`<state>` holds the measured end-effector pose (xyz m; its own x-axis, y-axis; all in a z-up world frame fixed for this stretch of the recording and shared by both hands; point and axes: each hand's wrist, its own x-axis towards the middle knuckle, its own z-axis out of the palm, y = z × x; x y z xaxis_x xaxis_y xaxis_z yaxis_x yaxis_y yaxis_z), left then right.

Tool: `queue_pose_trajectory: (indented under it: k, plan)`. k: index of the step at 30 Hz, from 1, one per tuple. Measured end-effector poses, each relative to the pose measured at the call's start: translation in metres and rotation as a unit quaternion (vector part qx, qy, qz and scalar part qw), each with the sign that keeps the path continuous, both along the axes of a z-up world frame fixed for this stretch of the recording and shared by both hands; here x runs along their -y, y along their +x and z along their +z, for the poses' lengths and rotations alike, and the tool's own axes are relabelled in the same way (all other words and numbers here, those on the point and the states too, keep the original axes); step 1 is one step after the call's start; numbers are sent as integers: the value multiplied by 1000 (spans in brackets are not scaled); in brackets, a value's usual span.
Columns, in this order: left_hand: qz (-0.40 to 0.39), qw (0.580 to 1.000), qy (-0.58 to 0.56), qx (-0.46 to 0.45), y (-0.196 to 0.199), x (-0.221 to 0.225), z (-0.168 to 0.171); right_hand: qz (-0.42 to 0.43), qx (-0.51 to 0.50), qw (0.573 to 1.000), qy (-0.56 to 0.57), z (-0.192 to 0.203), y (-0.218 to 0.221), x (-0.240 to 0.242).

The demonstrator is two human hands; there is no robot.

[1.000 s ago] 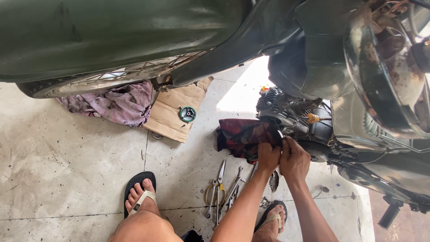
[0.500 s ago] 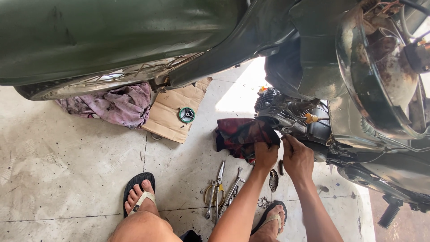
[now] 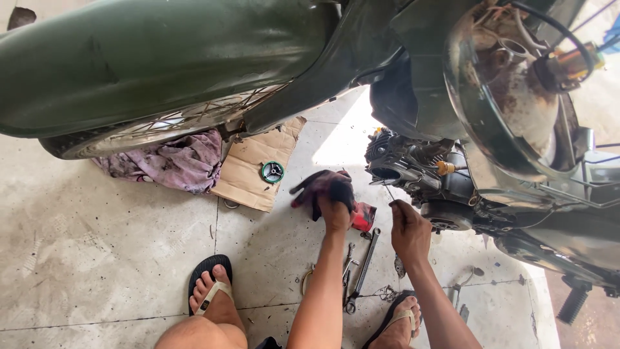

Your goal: Repairing a motorcycle engine using a screwdriver and cleaning components with a cloth

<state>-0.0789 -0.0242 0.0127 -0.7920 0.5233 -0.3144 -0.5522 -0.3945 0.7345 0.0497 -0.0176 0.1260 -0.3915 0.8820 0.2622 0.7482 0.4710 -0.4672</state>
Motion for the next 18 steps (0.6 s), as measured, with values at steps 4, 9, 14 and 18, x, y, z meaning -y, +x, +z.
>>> queue_pose_trajectory:
  k: [4,9,14,18]
  plan:
    - [-11,1000,-17,-7,-1,16,-13,-10,6,999,-40,-8,-5,25]
    - [-14,997,-71,-9,22,79,-42,14,-30,993,-116,-60,-18,56]
    - [9,994,-109,-12,41,149,-77,32,61,981,-183,-110,-70,83]
    - [2,991,-137,-7,34,153,-93,16,97,966,-241,-134,-132,94]
